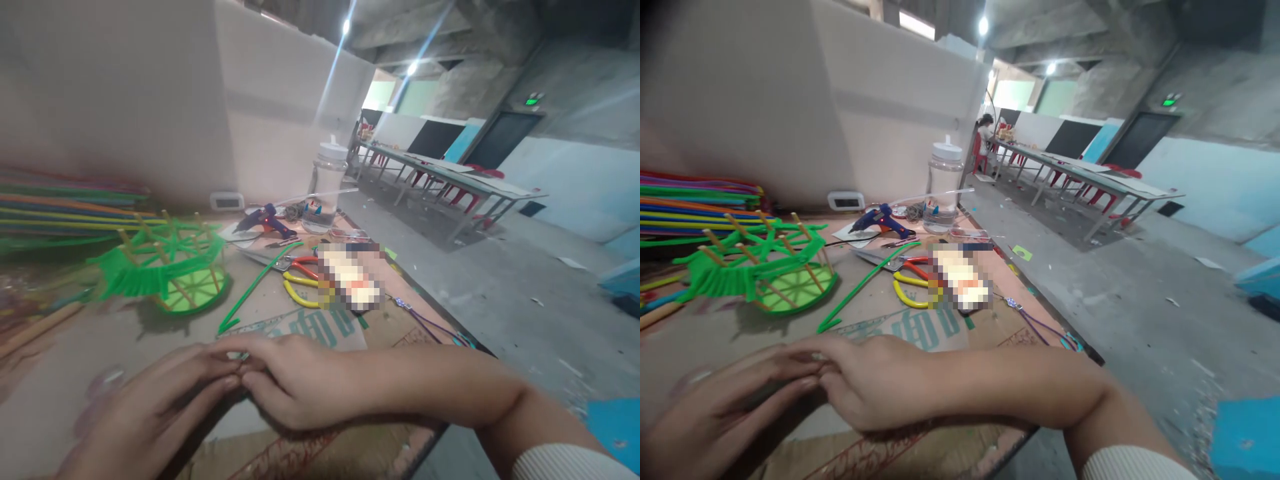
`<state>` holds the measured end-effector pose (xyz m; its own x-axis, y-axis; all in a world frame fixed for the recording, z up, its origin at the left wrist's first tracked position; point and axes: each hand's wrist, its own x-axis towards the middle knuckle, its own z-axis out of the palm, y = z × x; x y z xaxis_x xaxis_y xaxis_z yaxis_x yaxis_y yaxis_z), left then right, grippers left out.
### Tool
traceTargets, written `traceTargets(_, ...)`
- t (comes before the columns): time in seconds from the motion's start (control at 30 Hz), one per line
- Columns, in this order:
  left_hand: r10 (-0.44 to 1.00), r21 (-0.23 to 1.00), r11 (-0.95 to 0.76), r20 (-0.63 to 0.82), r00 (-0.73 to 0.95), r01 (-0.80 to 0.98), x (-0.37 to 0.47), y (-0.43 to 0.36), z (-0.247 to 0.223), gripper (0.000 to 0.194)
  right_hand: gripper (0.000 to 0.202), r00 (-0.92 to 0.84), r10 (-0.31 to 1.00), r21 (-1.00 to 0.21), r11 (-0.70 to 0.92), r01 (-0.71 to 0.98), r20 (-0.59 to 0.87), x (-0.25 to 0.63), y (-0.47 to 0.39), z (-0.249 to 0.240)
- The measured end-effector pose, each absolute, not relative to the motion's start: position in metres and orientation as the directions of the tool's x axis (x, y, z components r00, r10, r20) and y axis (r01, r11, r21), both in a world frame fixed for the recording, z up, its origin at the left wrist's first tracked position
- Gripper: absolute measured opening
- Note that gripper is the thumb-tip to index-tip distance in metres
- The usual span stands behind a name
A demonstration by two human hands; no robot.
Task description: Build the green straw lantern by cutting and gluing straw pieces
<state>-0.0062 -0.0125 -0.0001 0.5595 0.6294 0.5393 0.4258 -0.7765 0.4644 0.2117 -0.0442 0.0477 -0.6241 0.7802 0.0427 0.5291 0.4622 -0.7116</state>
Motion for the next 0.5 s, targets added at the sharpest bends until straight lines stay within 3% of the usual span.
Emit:
traceTargets(0.13, 0.603, 0.479, -0.791, 0.504, 0.619, 0.381, -0.005, -0.018, 0.017, 0.017, 0.048, -0.594, 0.803, -0.746, 0.424, 0.513, 0.048, 0.217, -0.042, 0.053)
traceTargets(0.23, 0.625, 0.531, -0.763, 0.457, 0.633, 0.37, -0.004, -0.024, 0.023, 0.026, 0.034, -0.404, 0.892, -0.722, 0.415, 0.554, 0.204, 0.237, -0.034, 0.055)
traceTargets(0.3, 0.625, 0.517, -0.767, 0.464, 0.628, 0.381, -0.004, -0.024, 0.027, 0.031, 0.028, -0.28, 0.897, -0.629, 0.44, 0.641, 0.341, 0.255, -0.028, 0.059)
traceTargets(0.37, 0.579, 0.45, -0.807, 0.477, 0.661, 0.383, -0.006, -0.021, 0.033, 0.035, 0.027, -0.28, 0.84, -0.443, 0.495, 0.747, 0.465, 0.274, -0.025, 0.065)
traceTargets(0.43, 0.54, 0.36, -0.839, 0.448, 0.713, 0.409, -0.01, -0.017, 0.042, 0.037, 0.033, -0.28, 0.824, -0.297, 0.462, 0.836, 0.493, 0.295, -0.027, 0.074)
traceTargets(0.5, 0.55, 0.29, -0.835, 0.396, 0.735, 0.468, -0.018, -0.015, 0.05, 0.032, 0.049, -0.196, 0.855, -0.252, 0.348, 0.903, 0.481, 0.316, -0.031, 0.081)
